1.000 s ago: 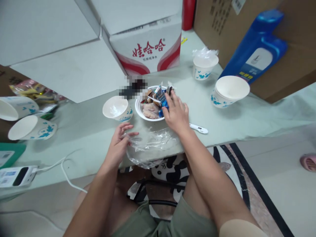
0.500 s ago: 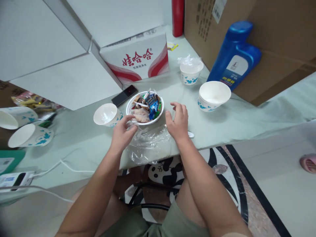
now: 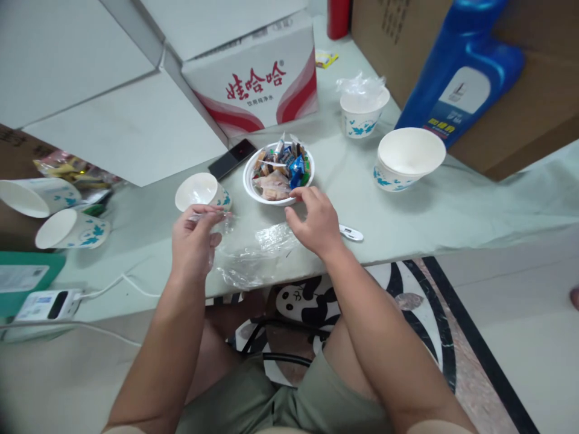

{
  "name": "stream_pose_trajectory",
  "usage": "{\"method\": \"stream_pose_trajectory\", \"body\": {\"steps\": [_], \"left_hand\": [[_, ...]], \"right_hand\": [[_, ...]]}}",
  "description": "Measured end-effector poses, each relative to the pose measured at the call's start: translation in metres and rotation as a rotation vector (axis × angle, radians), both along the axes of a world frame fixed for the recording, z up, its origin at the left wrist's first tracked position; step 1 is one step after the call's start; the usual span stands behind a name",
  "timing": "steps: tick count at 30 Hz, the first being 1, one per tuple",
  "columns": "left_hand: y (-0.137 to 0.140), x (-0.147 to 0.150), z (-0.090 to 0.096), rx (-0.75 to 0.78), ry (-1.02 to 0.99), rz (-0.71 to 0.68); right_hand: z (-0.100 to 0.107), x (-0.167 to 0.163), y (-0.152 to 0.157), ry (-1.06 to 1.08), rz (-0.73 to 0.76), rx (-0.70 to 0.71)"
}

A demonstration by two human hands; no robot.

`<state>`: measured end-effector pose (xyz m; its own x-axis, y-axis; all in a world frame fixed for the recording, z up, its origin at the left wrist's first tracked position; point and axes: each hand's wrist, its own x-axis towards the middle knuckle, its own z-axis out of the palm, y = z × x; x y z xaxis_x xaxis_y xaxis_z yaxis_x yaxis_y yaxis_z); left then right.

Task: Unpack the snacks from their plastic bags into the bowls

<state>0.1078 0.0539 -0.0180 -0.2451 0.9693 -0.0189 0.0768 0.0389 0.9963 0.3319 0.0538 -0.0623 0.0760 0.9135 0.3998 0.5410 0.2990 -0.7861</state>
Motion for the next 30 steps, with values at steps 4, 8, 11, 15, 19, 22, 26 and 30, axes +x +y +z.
{"method": "stream_pose_trajectory", "body": {"steps": [4,8,11,15,19,22,26,30], "left_hand": [[-0.01,-0.025,0.002,-0.016,-0.221,0.054],[-0.014,-0.051,-0.013,0.015,-0.336,0.091],[-0.018,-0.074,-0.028,-0.023,-0.274,0.118],[-0.026,-0.102,-0.035,-0.166,0.132,-0.079],[-0.035,-0.106,-0.025,-0.108,0.627,-0.173],[-0.034,-0.094,-0.021,0.061,0.74,-0.23],[-0.022,-0.084,-0.03,0.079,0.529,-0.183],[-0.014,-0.084,-0.041,0.039,0.116,0.008]], "right_hand": [[-0.005,-0.016,-0.019,-0.065,0.111,-0.12],[-0.016,-0.034,-0.039,-0.228,0.15,-0.262],[-0.023,-0.044,-0.045,-0.449,0.156,-0.279],[-0.026,-0.047,-0.043,-0.61,0.192,-0.295],[-0.025,-0.043,-0.04,-0.62,0.224,-0.296],[-0.027,-0.04,-0.039,-0.635,0.228,-0.273],[-0.031,-0.034,-0.038,-0.631,0.209,-0.21],[-0.031,-0.025,-0.035,-0.547,0.16,-0.2]]}}
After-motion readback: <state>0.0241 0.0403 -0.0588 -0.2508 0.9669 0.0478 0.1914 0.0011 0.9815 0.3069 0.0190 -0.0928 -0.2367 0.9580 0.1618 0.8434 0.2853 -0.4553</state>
